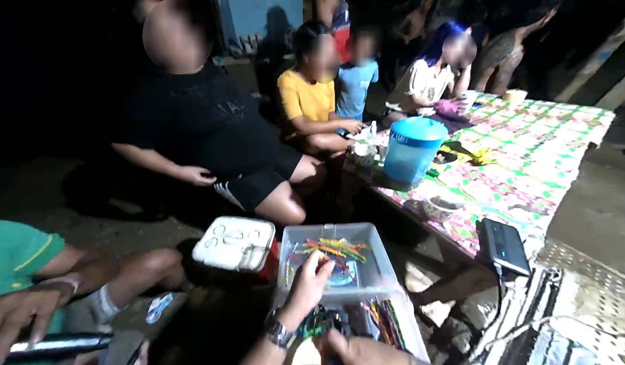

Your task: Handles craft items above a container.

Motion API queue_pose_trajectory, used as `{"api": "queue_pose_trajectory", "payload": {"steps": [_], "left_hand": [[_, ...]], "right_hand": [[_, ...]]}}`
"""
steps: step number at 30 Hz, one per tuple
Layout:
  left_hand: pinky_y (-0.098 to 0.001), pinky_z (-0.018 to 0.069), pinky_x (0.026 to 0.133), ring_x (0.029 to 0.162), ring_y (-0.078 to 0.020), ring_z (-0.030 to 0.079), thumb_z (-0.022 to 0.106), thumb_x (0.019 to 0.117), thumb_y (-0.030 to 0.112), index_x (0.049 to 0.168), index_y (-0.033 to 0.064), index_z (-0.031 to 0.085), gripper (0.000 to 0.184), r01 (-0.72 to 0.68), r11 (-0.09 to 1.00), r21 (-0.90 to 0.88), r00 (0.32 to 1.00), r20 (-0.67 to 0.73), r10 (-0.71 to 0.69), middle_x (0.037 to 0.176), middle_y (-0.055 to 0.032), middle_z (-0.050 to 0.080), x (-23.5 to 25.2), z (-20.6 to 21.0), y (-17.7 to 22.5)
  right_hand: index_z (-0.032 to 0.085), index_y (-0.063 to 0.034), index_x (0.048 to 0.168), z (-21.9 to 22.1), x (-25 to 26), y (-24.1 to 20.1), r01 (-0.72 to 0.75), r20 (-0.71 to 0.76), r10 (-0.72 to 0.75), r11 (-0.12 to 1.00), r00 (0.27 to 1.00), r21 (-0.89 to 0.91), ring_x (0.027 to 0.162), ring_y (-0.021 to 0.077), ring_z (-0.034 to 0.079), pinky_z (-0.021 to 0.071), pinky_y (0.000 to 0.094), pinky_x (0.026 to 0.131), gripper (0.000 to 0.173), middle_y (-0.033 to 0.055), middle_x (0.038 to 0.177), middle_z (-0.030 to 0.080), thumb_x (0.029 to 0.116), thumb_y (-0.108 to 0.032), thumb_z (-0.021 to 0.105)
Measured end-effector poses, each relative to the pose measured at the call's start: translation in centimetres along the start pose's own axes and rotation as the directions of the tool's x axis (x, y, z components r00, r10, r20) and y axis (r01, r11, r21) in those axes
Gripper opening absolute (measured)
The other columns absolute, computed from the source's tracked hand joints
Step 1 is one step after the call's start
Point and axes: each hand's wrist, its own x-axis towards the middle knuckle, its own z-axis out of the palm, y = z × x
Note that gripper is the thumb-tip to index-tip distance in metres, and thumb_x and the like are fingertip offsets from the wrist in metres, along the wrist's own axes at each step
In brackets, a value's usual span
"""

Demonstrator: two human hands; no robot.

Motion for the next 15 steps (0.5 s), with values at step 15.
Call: {"api": "queue_pose_trajectory", "payload": {"steps": [15], "left_hand": [[-0.0222, 0.0545, 0.073, 0.081, -0.0044, 0.063, 0.057, 0.0966, 0.004, 0.11, -0.0026, 0.066, 0.017, -0.091, 0.986, -0.14, 0.992, -0.104, 0.077, 0.097, -0.004, 0.068, -1.5, 0.8, 0.1]], "right_hand": [[0.069, 0.0031, 0.114, -7.8, 3.2, 0.2, 0.081, -0.745, -0.142, 0.99, 0.652, -0.118, 0.088, 0.0123, 0.07, 0.0593, 0.028, 0.082, 0.026, 0.0113, 0.101, 0.072, 0.0984, -0.017, 0.065]]}}
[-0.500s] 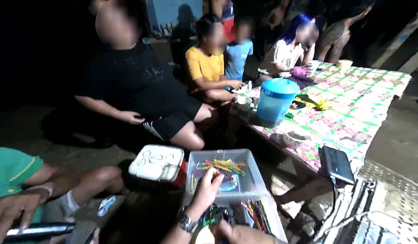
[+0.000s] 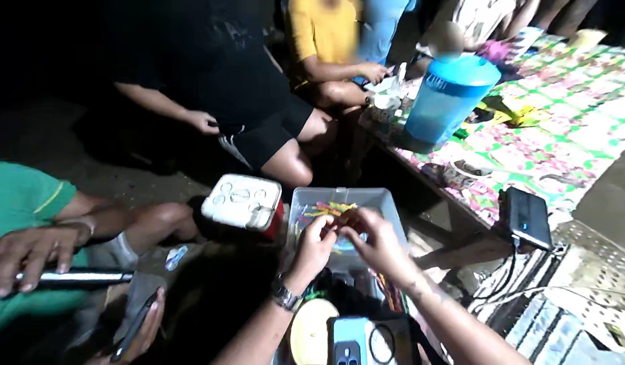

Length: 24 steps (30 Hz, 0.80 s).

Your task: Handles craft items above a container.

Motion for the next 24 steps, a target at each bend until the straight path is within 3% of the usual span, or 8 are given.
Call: {"api": "queue_pose_trajectory", "payload": {"steps": [2, 6, 9, 11, 13, 17, 20, 24], "left_hand": [[-0.0226, 0.055, 0.072, 0.08, -0.0047, 0.064, 0.057, 0.0948, 0.003, 0.111, -0.0023, 0.066, 0.019, 0.022, 1.0, -0.012, 1.0, -0.021, -0.023, 0.097, -0.0038, 0.068, -0.1, 0.1, 0.3], [-0.0222, 0.0535, 0.068, 0.076, -0.0043, 0.062, 0.058, 0.0946, 0.003, 0.107, -0.003, 0.065, 0.015, -0.012, 0.999, 0.037, 0.999, 0.03, 0.011, 0.091, -0.0037, 0.066, 0.3, 0.0, -0.3], [-0.0361, 0.058, 0.079, 0.082, -0.0179, 0.07, 0.063, 0.089, -0.002, 0.105, -0.0082, 0.069, 0.018, -0.143, 0.938, 0.315, 0.99, 0.037, 0.138, 0.089, -0.0143, 0.072, 0.1, 0.2, 0.4], [-0.0417, 0.0588, 0.083, 0.085, -0.0232, 0.072, 0.065, 0.0904, -0.001, 0.106, -0.01, 0.069, 0.018, -0.154, 0.917, 0.367, 0.988, 0.044, 0.148, 0.09, -0.0172, 0.073, 0.2, 0.3, 0.5], [-0.0338, 0.0581, 0.077, 0.078, -0.0145, 0.069, 0.058, 0.0947, -0.001, 0.107, -0.0089, 0.067, 0.017, -0.093, 0.961, 0.261, 0.995, 0.059, 0.08, 0.089, -0.0121, 0.07, 0.4, 0.1, 0.0], [-0.0165, 0.0477, 0.055, 0.059, 0.0013, 0.053, 0.045, 0.1014, 0.0, 0.107, -0.0011, 0.058, 0.014, 0.032, 0.996, -0.086, 0.999, 0.042, -0.028, 0.081, 0.0032, 0.06, 0.9, 0.2, 0.4], [-0.0137, 0.0425, 0.053, 0.056, 0.0029, 0.049, 0.043, 0.1031, 0.002, 0.103, 0.0053, 0.055, 0.012, 0.047, 0.972, -0.232, 0.999, 0.013, -0.045, 0.073, 0.0082, 0.056, 1.1, 0.7, 0.6], [-0.0131, 0.0415, 0.055, 0.06, 0.004, 0.05, 0.046, 0.1004, 0.001, 0.104, 0.0036, 0.058, 0.013, -0.076, 0.956, -0.282, 0.997, 0.01, 0.082, 0.074, 0.0088, 0.057, 1.2, 0.7, -0.1]], "right_hand": [[0.073, 0.0002, 0.102, 0.7, 0.4, 0.3, 0.079, -0.077, -0.083, 0.995, 0.994, -0.058, 0.085, 0.0157, 0.071, 0.0602, 0.0304, 0.081, 0.015, 0.0104, 0.094, 0.073, 0.0937, -0.01, 0.066], [0.072, -0.0008, 0.098, 1.8, 0.1, 1.0, 0.063, -0.175, -0.077, 0.994, 0.982, -0.084, 0.086, 0.0215, 0.068, 0.0585, 0.0343, 0.079, 0.012, 0.0117, 0.091, 0.068, 0.0918, -0.008, 0.064], [0.073, -0.0083, 0.093, 2.3, -0.3, 1.4, 0.162, -0.232, -0.257, 0.918, 0.938, -0.362, 0.092, 0.0288, 0.067, 0.0584, 0.0413, 0.079, 0.01, 0.0116, 0.094, 0.067, 0.0868, -0.009, 0.066], [0.073, -0.0157, 0.092, 2.4, -0.4, 1.8, 0.226, -0.225, -0.392, 0.819, 0.892, -0.528, 0.1, 0.0307, 0.068, 0.0577, 0.0435, 0.083, 0.01, 0.0098, 0.101, 0.071, 0.0869, -0.013, 0.065], [0.072, -0.0173, 0.092, 2.5, -0.3, 2.0, 0.221, -0.242, -0.407, 0.805, 0.881, -0.55, 0.106, 0.0302, 0.066, 0.0563, 0.0427, 0.088, 0.008, 0.0086, 0.108, 0.071, 0.0904, -0.016, 0.064], [0.07, -0.0114, 0.095, 2.9, -0.1, 2.5, 0.175, -0.315, -0.296, 0.917, 0.902, -0.359, 0.105, 0.0285, 0.065, 0.0542, 0.041, 0.091, 0.007, 0.0122, 0.108, 0.068, 0.0923, -0.015, 0.064], [0.072, -0.007, 0.093, 2.6, 0.1, 2.5, 0.128, -0.311, -0.221, 0.947, 0.924, -0.294, 0.103, 0.0323, 0.066, 0.055, 0.0463, 0.088, 0.009, 0.0157, 0.107, 0.068, 0.088, -0.012, 0.066], [0.071, 0.0003, 0.092, 2.5, 0.3, 2.9, 0.082, -0.293, -0.12, 0.987, 0.948, -0.138, 0.102, 0.0347, 0.065, 0.0538, 0.0485, 0.09, 0.015, 0.0196, 0.105, 0.067, 0.0887, -0.01, 0.062]]}}
